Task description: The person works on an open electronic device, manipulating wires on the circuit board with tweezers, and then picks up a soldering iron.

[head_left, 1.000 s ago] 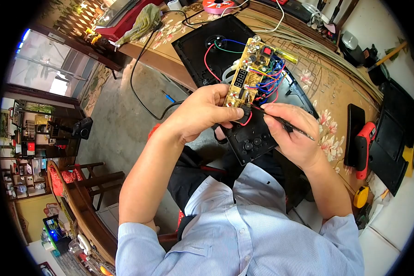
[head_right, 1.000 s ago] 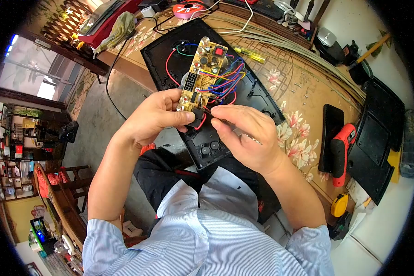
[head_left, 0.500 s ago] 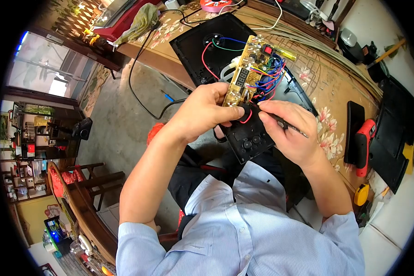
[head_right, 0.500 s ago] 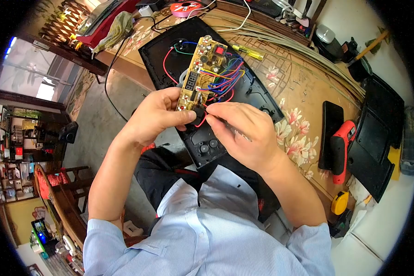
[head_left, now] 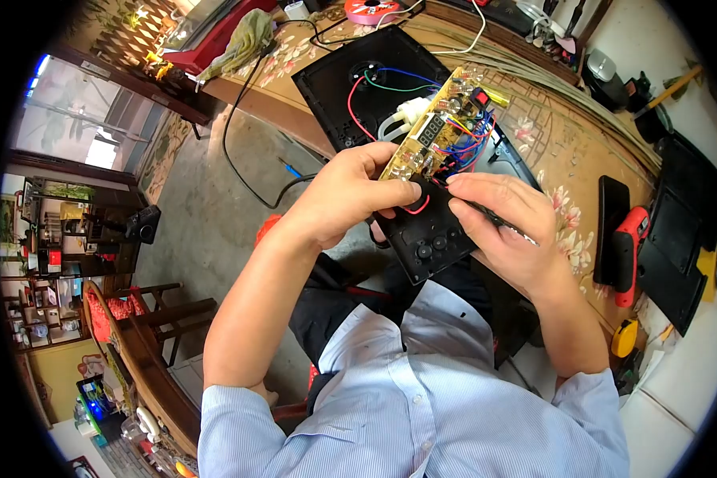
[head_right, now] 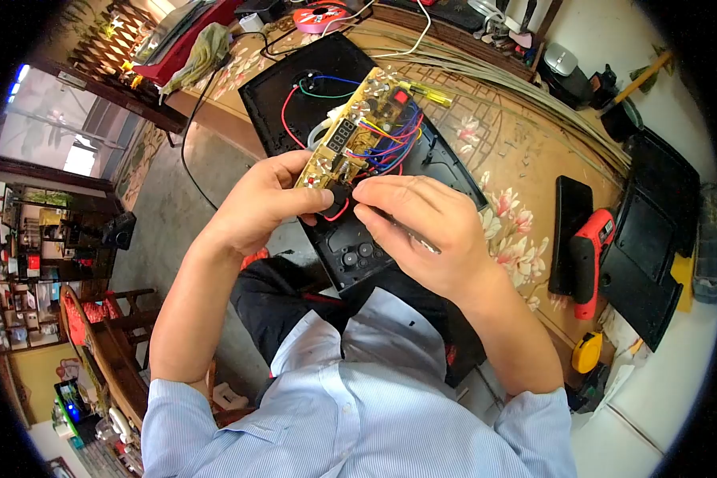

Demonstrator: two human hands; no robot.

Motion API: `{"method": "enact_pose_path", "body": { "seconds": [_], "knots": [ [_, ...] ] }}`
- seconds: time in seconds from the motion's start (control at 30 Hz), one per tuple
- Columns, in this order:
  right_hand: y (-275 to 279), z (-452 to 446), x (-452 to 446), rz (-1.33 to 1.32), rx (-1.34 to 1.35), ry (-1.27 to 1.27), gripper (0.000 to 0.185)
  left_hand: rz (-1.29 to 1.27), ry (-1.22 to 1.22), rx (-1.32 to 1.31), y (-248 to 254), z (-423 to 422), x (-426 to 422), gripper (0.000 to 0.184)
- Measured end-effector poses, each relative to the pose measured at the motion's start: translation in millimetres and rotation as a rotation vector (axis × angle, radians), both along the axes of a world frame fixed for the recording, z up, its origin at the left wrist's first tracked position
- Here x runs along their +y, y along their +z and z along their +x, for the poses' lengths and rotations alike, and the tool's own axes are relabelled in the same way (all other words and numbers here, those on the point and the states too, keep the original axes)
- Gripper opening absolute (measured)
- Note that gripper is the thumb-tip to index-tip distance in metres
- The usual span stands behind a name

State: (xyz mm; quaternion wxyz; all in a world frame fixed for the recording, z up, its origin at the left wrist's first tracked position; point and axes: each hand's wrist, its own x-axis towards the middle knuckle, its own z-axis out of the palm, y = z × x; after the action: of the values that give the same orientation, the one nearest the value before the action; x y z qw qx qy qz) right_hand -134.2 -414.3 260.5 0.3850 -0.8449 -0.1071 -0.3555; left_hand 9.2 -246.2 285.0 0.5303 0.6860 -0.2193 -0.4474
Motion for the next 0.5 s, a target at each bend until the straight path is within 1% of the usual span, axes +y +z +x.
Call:
{"method": "enact_pose_path", "body": {
  "seconds": [0.13, 0.27, 0.33, 0.37, 0.43, 0.47, 0.5],
  "knots": [
    [-1.6, 1.0, 0.9, -0.021, -0.017, -0.004, 0.022, -0.003, 0.021, 0.103, -1.3, 2.3, 0.6, 0.029],
    [-3.4, 1.2, 1.2, -0.031, -0.034, 0.001, 0.021, -0.007, 0.000, 0.065, 0.6, -1.7, 0.9, 0.031],
    [-3.3, 0.3, 2.1, -0.020, -0.031, -0.006, 0.020, -0.052, 0.000, 0.003, -2.4, -4.4, -0.5, 0.025],
    [-3.6, -0.3, 2.8, -0.021, -0.032, -0.006, 0.020, -0.052, 0.000, 0.001, -3.6, -4.7, -0.3, 0.025],
    [-4.8, -1.4, 3.9, 0.096, 0.008, -0.024, 0.019, -0.051, -0.014, -0.013, -5.5, -5.2, -0.6, 0.025],
    [-6.6, -2.2, 3.6, 0.096, 0.008, -0.024, 0.019, -0.050, -0.015, -0.013, -4.9, -5.1, -0.7, 0.025],
    [-9.0, -2.8, 2.9, 0.132, 0.016, -0.038, 0.018, -0.021, -0.016, 0.006, -3.6, -4.3, -0.2, 0.029]
  ]
}}
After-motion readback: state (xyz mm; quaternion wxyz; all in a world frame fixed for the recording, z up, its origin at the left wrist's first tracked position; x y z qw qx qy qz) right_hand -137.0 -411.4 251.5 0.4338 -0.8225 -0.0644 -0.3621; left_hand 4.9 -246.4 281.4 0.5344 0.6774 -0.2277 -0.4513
